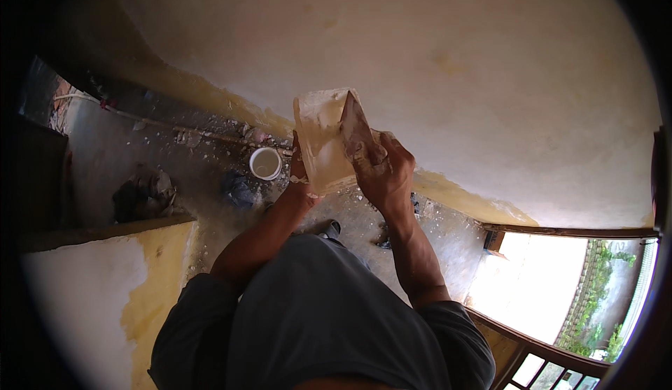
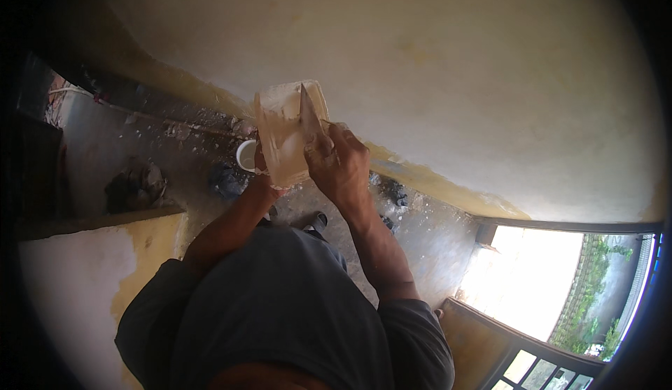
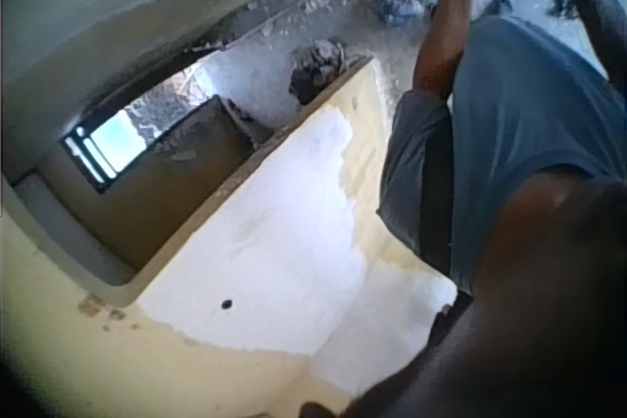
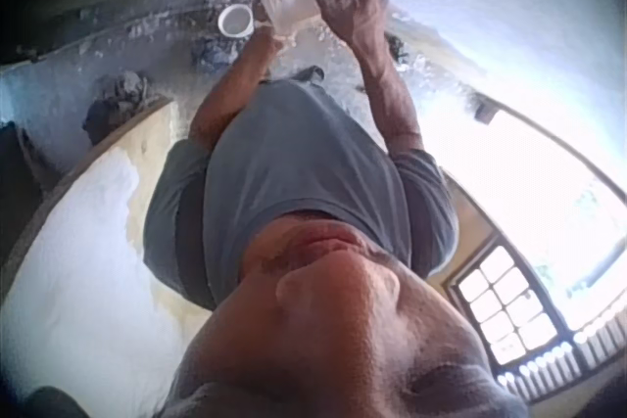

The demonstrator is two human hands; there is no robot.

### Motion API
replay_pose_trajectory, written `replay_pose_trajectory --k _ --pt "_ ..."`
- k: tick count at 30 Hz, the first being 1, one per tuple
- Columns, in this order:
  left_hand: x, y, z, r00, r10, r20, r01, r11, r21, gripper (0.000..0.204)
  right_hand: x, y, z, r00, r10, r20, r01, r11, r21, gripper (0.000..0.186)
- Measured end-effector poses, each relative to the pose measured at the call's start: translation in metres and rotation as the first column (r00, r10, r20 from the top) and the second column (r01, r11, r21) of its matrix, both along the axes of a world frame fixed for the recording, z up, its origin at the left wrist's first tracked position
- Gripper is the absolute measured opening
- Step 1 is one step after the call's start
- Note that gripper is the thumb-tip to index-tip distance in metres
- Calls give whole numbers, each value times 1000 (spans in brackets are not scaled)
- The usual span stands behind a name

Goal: The person applies patching material to a wall using a putty knife and then refills the knife with more material from a small container.

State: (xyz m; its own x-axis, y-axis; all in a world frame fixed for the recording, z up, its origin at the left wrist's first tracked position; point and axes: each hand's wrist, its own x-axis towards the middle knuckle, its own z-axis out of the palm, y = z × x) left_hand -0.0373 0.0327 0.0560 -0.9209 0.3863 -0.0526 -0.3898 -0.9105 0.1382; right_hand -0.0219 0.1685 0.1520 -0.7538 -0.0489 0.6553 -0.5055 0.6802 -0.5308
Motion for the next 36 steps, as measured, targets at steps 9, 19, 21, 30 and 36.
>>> replay_pose_trajectory --k 9,19,21,30,36 --pt "-7 -22 -58 996 26 80 -26 1000 -1 56 -35 12 -3 905 20 425 -90 985 146 59" --pt "114 -96 -187 987 -45 157 52 998 -39 95 -16 -25 -164 643 337 688 -333 932 -145 56" --pt "162 -114 -213 949 11 316 17 996 -85 95 14 -33 -200 377 495 783 -187 869 -459 61" --pt "162 -264 -156 958 61 279 22 958 -285 93 71 -111 -190 351 350 868 -122 937 -329 45" --pt "99 -345 -160 980 -50 193 105 952 -287 93 46 -191 -178 414 308 857 -125 951 -282 38"
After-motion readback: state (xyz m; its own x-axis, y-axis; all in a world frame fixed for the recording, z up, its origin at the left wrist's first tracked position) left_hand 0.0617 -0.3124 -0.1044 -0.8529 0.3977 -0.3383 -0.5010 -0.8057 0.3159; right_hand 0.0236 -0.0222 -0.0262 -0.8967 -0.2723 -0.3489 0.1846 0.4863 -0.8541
